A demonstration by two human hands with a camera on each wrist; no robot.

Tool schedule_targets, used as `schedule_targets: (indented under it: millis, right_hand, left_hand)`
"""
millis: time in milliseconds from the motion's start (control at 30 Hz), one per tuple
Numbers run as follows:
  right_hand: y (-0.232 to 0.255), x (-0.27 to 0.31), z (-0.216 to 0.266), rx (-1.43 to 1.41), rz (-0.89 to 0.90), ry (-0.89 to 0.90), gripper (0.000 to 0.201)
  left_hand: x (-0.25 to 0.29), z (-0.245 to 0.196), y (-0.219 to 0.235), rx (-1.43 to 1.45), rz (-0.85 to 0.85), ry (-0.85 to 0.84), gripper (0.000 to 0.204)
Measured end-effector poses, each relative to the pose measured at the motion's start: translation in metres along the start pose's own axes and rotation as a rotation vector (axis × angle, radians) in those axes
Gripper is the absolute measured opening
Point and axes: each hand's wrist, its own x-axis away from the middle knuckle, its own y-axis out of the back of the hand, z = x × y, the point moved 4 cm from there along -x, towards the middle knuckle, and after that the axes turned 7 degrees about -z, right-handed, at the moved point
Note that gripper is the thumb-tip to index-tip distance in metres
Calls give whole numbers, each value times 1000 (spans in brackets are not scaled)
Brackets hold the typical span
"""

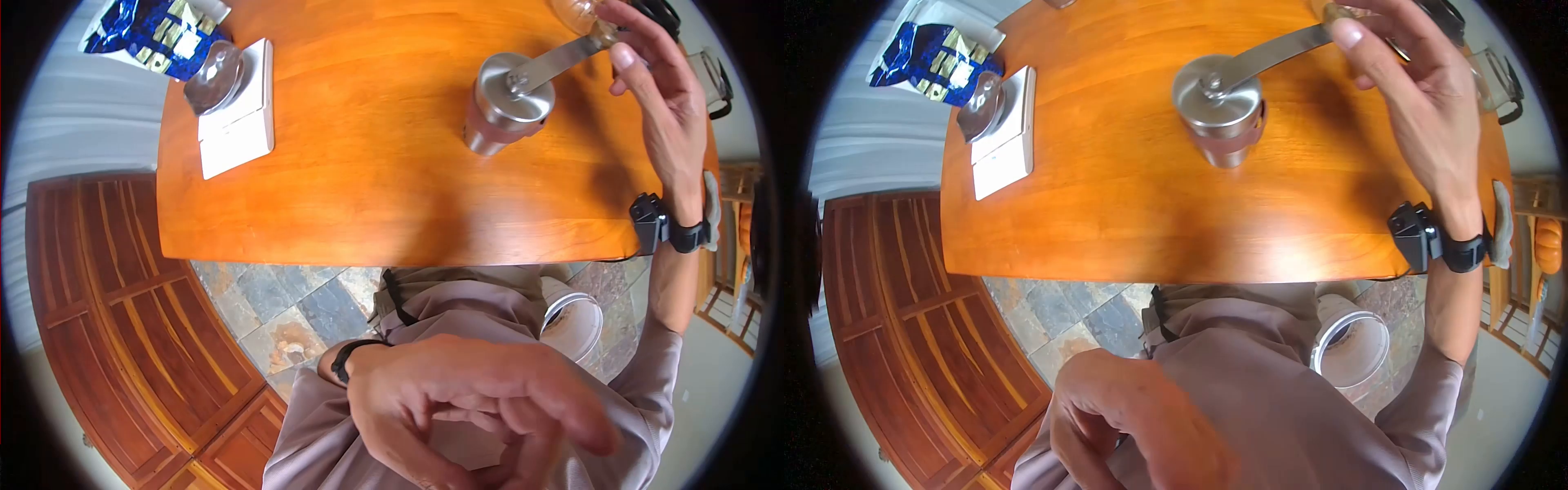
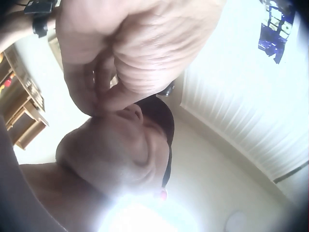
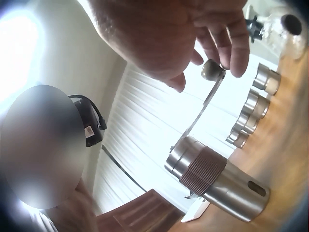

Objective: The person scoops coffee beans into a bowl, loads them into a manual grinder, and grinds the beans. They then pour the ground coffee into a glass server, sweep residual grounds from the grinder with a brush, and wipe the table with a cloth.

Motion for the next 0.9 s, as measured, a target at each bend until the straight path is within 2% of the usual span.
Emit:
schedule_targets:
  millis: [67, 133, 167, 233, 267, 333, 367, 433, 467, 533, 567, 633, 667, 733, 767, 833, 867, 900]
  right_hand:
    - [6, 2, -3, -14, 16, -5, 44]
    - [-1, -2, 2, -21, 23, -1, 44]
    - [0, -2, 0, -24, 27, 3, 44]
    - [-15, -4, 14, -16, 35, 8, 44]
    - [-11, -5, 9, -8, 37, 11, 44]
    - [-6, -4, 4, 14, 36, 19, 44]
    - [-2, -3, 0, 23, 38, 19, 44]
    - [-3, -6, -1, 35, 41, 21, 45]
    - [-3, -6, -1, 42, 44, 22, 45]
    - [0, -5, -5, 63, 46, 25, 45]
    - [0, -6, -5, 72, 46, 29, 45]
    - [0, -7, -6, 86, 52, 37, 45]
    - [2, -7, -7, 87, 53, 40, 45]
    - [2, -8, -9, 142, 79, 48, 46]
    - [1, -8, -8, 143, 82, 49, 46]
    - [0, -10, -6, 116, 93, 85, 45]
    - [1, -10, -6, 128, 90, 87, 45]
    - [1, -9, -7, 115, 99, 85, 43]
  left_hand:
    - [-1, -8, -9, 14, -18, -37, 61]
    - [3, -17, -16, -6, -225, 362, 64]
    - [4, -8, -15, -15, -230, 358, 64]
    - [7, 12, -16, 259, -176, 69, 48]
    - [6, 15, -24, 260, -174, 66, 48]
    - [0, 16, -29, 549, -333, -39, 26]
    - [1, 10, -23, 552, -335, -41, 26]
    - [4, 6, -20, 605, -67, 418, 35]
    - [9, 10, -22, 605, -68, 415, 35]
    - [17, 11, -22, 420, -143, 95, 39]
    - [12, 2, -19, 421, -140, 94, 39]
    - [1, -11, -16, 116, -8, 372, 40]
    - [4, -1, -18, 115, -6, 371, 40]
    - [14, 13, -20, 396, 3, -18, 41]
    - [14, 9, -19, 396, 4, -21, 41]
    - [11, -4, -14, 158, -13, 15, 30]
    - [11, -15, -13, 168, -6, 16, 30]
    - [13, -29, -10, 10, -68, 25, 30]
